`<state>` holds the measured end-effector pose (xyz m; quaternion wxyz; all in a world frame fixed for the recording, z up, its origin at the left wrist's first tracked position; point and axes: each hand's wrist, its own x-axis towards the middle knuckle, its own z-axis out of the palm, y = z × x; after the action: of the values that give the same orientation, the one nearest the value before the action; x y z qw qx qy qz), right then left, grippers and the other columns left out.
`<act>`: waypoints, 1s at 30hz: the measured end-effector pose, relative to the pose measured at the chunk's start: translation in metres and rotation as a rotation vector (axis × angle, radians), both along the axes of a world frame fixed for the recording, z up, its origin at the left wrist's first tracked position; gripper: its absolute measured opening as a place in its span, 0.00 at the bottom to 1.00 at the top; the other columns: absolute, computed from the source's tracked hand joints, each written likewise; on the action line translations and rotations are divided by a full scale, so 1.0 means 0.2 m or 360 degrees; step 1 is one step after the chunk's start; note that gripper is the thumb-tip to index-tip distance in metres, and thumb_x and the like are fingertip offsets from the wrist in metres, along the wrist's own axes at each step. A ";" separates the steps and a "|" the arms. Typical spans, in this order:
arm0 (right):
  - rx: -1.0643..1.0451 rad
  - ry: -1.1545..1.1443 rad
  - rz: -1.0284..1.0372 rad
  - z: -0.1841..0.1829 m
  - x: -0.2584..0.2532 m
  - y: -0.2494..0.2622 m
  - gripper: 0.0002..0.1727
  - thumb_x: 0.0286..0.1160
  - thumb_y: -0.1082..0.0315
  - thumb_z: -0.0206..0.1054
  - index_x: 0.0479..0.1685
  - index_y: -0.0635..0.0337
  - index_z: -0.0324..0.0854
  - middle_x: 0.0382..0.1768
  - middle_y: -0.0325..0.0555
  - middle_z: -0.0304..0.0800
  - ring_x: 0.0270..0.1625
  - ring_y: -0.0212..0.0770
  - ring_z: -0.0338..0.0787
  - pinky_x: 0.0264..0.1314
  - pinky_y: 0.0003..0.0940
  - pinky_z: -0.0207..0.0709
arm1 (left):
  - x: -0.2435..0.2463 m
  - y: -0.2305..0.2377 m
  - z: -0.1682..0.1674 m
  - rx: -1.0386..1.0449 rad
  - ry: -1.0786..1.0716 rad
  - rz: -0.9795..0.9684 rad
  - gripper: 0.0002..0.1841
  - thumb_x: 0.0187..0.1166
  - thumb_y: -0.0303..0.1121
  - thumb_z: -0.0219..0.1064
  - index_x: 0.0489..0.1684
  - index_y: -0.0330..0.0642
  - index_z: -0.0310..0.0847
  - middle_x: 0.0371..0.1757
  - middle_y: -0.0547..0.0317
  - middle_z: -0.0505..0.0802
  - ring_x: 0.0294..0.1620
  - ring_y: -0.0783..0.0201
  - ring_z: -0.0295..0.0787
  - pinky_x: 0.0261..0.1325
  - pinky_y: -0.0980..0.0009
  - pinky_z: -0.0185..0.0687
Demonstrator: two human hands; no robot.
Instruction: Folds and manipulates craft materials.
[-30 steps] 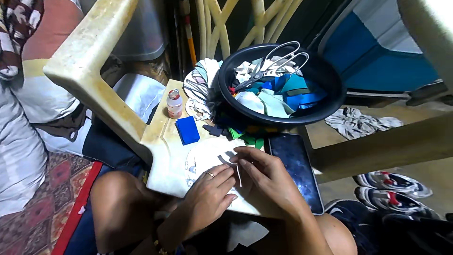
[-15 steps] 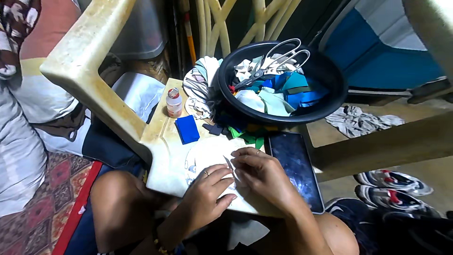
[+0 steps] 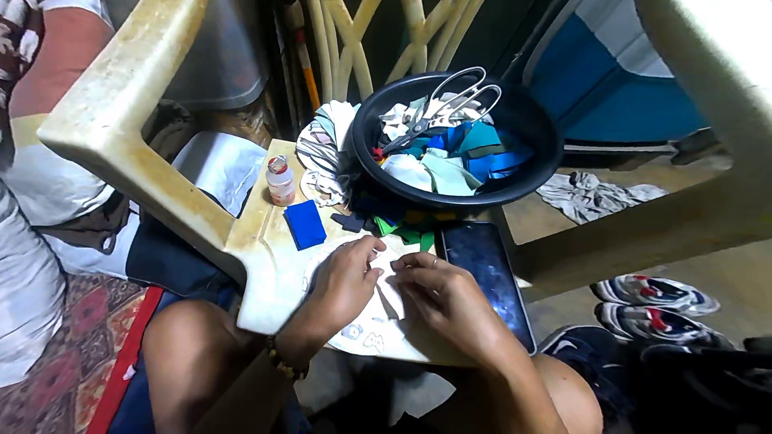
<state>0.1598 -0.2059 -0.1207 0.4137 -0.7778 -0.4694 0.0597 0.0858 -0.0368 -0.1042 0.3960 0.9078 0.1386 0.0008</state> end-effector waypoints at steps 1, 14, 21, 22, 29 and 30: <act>0.0014 -0.0029 0.0007 0.00 0.00 -0.01 0.09 0.68 0.80 0.66 0.36 0.68 0.93 0.50 0.58 0.92 0.49 0.41 0.93 0.54 0.27 0.85 | 0.01 0.01 0.01 0.0002 0.0020 -0.0024 0.14 0.83 0.28 0.65 0.62 0.34 0.84 0.49 0.47 0.91 0.49 0.55 0.87 0.57 0.58 0.81; -0.0076 -0.0272 0.0101 -0.04 -0.08 -0.05 0.08 0.67 0.75 0.68 0.33 0.59 0.95 0.54 0.55 0.92 0.56 0.48 0.90 0.61 0.31 0.82 | 0.04 0.07 -0.04 0.0041 -0.0226 -0.0279 0.08 0.82 0.25 0.64 0.43 0.34 0.91 0.43 0.51 0.91 0.42 0.66 0.87 0.49 0.73 0.83; -0.0051 -0.0247 0.0083 -0.06 -0.09 -0.06 0.08 0.68 0.73 0.69 0.34 0.58 0.96 0.58 0.57 0.91 0.58 0.49 0.89 0.62 0.32 0.82 | 0.04 0.08 -0.06 0.0051 -0.0290 -0.0307 0.07 0.81 0.25 0.66 0.43 0.34 0.92 0.43 0.52 0.91 0.40 0.68 0.87 0.48 0.75 0.84; -0.0047 -0.0249 0.0090 -0.06 -0.09 -0.06 0.08 0.68 0.72 0.69 0.36 0.57 0.96 0.59 0.56 0.90 0.57 0.48 0.89 0.61 0.31 0.82 | 0.04 0.08 -0.07 0.0045 -0.0301 -0.0304 0.07 0.80 0.25 0.66 0.42 0.34 0.92 0.43 0.52 0.91 0.40 0.69 0.87 0.47 0.76 0.84; -0.0030 -0.0273 0.0087 -0.07 -0.08 -0.06 0.10 0.67 0.69 0.70 0.43 0.58 0.94 0.59 0.54 0.91 0.57 0.47 0.90 0.62 0.30 0.81 | 0.04 0.09 -0.06 -0.0017 -0.0276 -0.0302 0.08 0.81 0.25 0.65 0.44 0.34 0.92 0.45 0.52 0.91 0.42 0.70 0.87 0.48 0.77 0.83; -0.0033 -0.0281 0.0088 -0.07 -0.08 -0.06 0.10 0.67 0.69 0.70 0.43 0.58 0.94 0.59 0.54 0.91 0.57 0.47 0.90 0.62 0.30 0.81 | 0.03 0.10 -0.06 -0.0019 -0.0275 -0.0303 0.08 0.81 0.25 0.65 0.44 0.34 0.92 0.45 0.52 0.92 0.42 0.70 0.87 0.49 0.77 0.83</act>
<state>0.1441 -0.2185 -0.1351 0.3609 -0.7709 -0.5247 0.0073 0.0927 -0.0177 -0.1167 0.4101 0.9110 0.0171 0.0405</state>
